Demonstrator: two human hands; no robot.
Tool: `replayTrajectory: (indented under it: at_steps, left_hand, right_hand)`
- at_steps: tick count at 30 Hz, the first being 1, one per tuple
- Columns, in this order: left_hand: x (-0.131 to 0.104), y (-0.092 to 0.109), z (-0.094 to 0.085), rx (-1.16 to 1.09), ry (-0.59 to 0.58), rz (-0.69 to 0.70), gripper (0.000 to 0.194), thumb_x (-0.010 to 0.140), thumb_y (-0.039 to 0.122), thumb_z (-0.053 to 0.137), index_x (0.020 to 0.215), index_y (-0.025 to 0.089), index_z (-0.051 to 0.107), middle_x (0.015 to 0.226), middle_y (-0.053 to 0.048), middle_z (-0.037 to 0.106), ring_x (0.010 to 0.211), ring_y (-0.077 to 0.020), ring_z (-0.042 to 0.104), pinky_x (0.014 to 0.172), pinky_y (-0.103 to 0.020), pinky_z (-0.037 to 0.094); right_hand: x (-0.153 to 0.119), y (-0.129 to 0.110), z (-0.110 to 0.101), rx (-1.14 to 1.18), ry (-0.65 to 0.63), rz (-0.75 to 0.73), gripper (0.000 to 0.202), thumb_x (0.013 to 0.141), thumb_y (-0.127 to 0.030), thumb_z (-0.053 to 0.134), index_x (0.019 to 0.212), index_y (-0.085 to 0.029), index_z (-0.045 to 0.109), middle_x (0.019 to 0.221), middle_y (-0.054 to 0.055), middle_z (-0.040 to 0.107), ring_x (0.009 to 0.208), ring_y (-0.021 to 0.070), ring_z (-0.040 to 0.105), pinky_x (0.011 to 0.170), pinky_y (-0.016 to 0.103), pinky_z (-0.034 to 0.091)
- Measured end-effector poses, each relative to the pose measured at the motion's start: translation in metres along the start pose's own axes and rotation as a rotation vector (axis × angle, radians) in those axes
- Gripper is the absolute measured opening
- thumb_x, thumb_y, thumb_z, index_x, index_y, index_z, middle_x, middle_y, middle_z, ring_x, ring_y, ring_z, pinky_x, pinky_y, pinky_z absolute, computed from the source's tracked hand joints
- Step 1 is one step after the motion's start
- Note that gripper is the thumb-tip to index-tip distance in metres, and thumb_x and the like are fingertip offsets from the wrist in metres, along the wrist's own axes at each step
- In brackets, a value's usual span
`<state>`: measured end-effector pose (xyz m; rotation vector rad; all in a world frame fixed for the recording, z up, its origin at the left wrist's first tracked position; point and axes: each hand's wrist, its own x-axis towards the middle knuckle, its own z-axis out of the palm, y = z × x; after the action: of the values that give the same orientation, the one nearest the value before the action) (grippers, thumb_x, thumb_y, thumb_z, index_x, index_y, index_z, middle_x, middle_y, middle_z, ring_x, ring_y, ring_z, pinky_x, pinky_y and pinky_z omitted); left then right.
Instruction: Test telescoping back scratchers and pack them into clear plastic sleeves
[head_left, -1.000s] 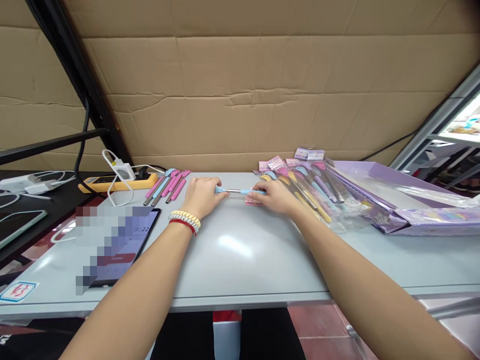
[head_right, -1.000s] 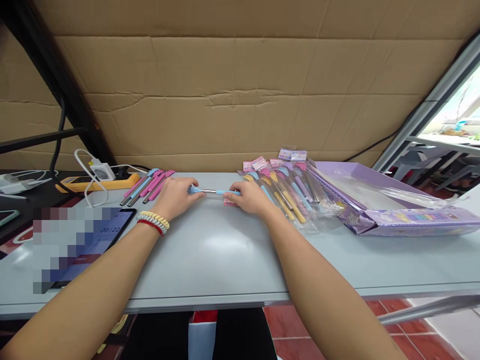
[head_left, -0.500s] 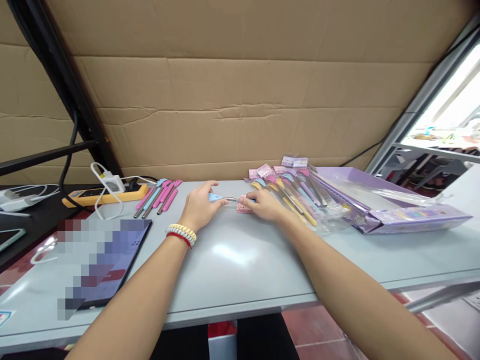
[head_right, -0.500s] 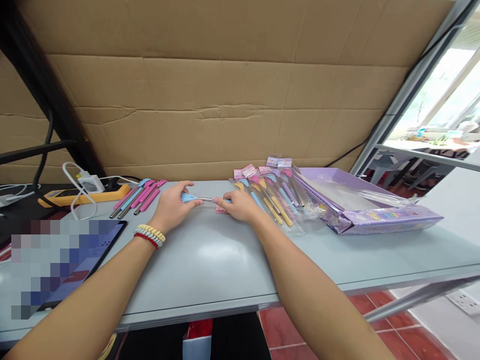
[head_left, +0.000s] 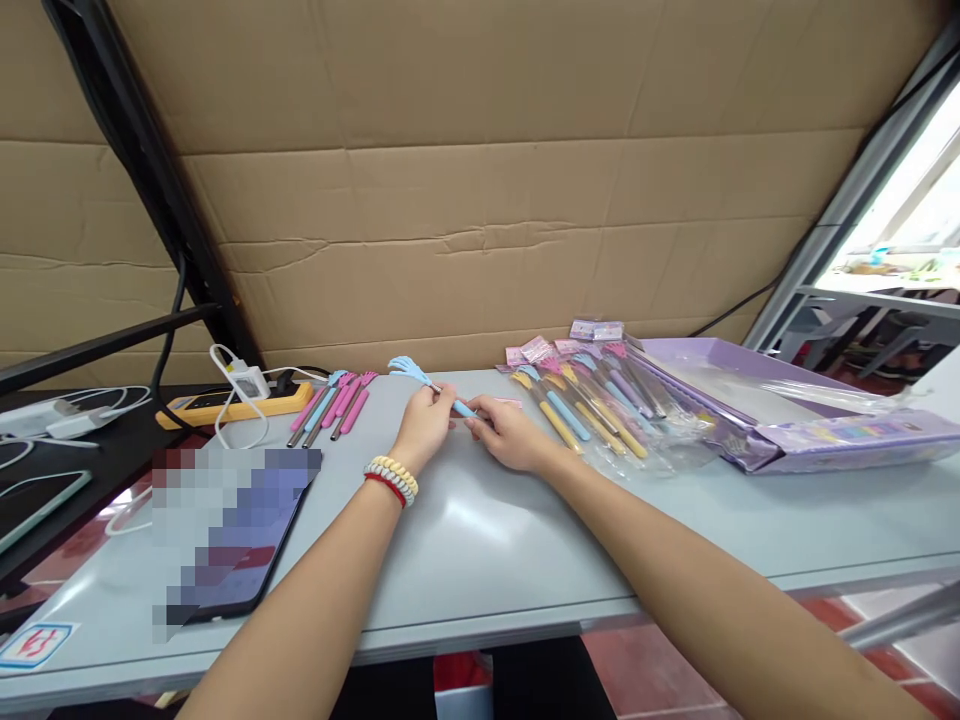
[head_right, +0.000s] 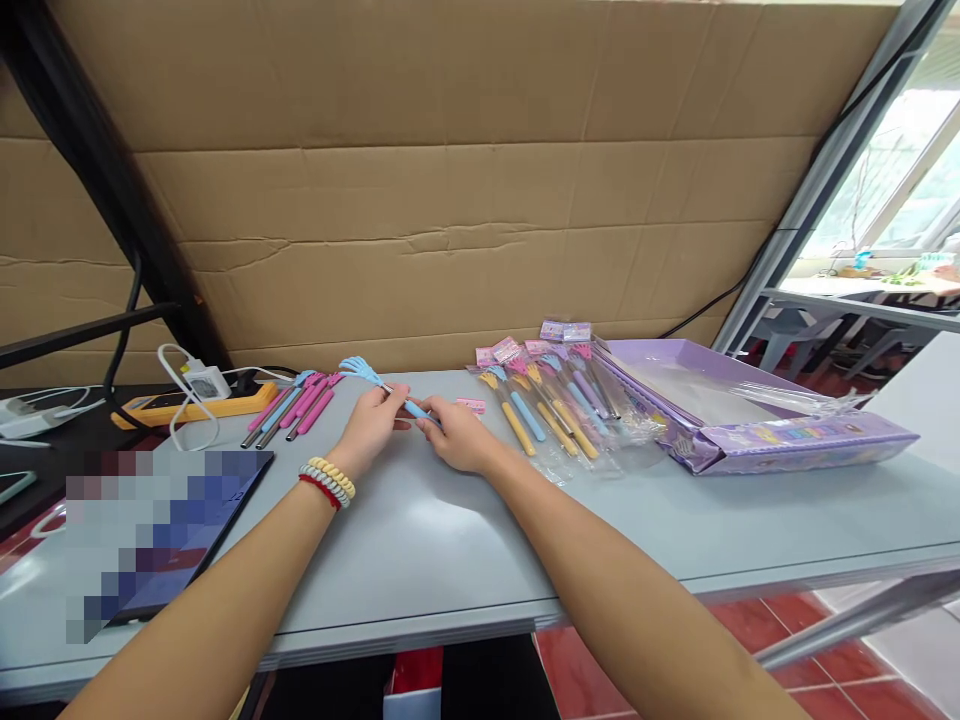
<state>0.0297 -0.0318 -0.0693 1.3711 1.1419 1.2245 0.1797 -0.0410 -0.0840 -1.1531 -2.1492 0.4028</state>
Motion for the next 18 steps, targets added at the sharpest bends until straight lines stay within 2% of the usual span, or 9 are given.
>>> replayTrajectory:
  at_steps: [3,5,8,11,13,15,17,18]
  left_hand:
    - [-0.001,-0.002,0.0,0.046,-0.092,-0.041,0.026,0.089,0.036,0.047,0.082,0.014,0.058,0.084,-0.01,0.069,0.081,-0.0193,0.066,0.059,-0.024,0.048]
    - [0.0,-0.004,-0.001,0.055,-0.104,-0.027,0.029,0.088,0.039,0.047,0.078,0.014,0.058,0.082,-0.01,0.069,0.079,-0.0195,0.066,0.058,-0.024,0.048]
    - [0.004,-0.003,-0.005,0.023,0.015,-0.011,0.029,0.088,0.04,0.046,0.076,0.015,0.054,0.079,-0.009,0.068,0.07,-0.0174,0.066,0.055,-0.024,0.049]
    - [0.006,0.001,-0.011,-0.038,0.164,-0.051,0.025,0.091,0.037,0.04,0.079,0.017,0.049,0.069,-0.006,0.065,0.055,-0.0145,0.061,0.051,-0.024,0.048]
    - [0.005,0.005,-0.014,-0.046,0.21,-0.063,0.024,0.092,0.037,0.038,0.079,0.018,0.046,0.06,-0.002,0.06,0.047,-0.0133,0.056,0.047,-0.024,0.045]
    - [0.005,0.006,-0.016,-0.02,0.234,-0.03,0.027,0.092,0.04,0.038,0.077,0.019,0.046,0.051,0.002,0.053,0.041,-0.0119,0.05,0.042,-0.022,0.04]
    - [0.005,0.004,-0.017,0.032,0.265,0.03,0.03,0.091,0.043,0.038,0.075,0.019,0.047,0.046,0.004,0.046,0.038,-0.0104,0.043,0.04,-0.021,0.034]
    - [0.006,0.002,-0.017,0.067,0.286,0.061,0.032,0.09,0.044,0.039,0.073,0.019,0.048,0.045,0.005,0.043,0.038,-0.01,0.04,0.039,-0.021,0.032]
  right_hand:
    - [0.001,0.002,-0.001,-0.013,-0.006,0.043,0.016,0.087,-0.03,0.046,0.088,-0.017,0.055,0.067,0.003,0.062,0.059,0.0138,0.051,0.057,0.025,0.034]
    - [0.001,0.002,-0.003,-0.002,-0.027,0.069,0.018,0.086,-0.035,0.048,0.083,-0.018,0.055,0.064,0.002,0.062,0.055,0.0124,0.049,0.054,0.025,0.032]
    - [0.001,0.003,-0.008,-0.021,0.006,0.07,0.029,0.085,-0.043,0.049,0.071,-0.019,0.055,0.057,0.001,0.059,0.05,0.0108,0.046,0.052,0.024,0.03]
    - [0.002,0.008,-0.02,-0.052,0.176,0.057,0.034,0.083,-0.046,0.05,0.063,-0.018,0.054,0.051,0.0,0.054,0.048,0.0102,0.043,0.051,0.024,0.03]
    - [0.005,0.013,-0.037,-0.068,0.361,0.096,0.031,0.081,-0.042,0.051,0.062,-0.018,0.054,0.052,0.0,0.054,0.049,0.0106,0.044,0.052,0.024,0.032]
    - [0.01,0.02,-0.063,-0.109,0.563,0.188,0.027,0.08,-0.036,0.051,0.061,-0.017,0.056,0.057,0.002,0.058,0.054,0.0122,0.048,0.055,0.025,0.035]
    - [0.014,0.031,-0.097,-0.201,0.685,0.322,0.022,0.078,-0.031,0.052,0.063,-0.016,0.059,0.063,0.004,0.062,0.06,0.0144,0.053,0.059,0.026,0.037]
    - [0.014,0.039,-0.116,-0.27,0.702,0.402,0.018,0.076,-0.028,0.054,0.066,-0.015,0.061,0.067,0.006,0.064,0.063,0.0155,0.055,0.061,0.027,0.038]
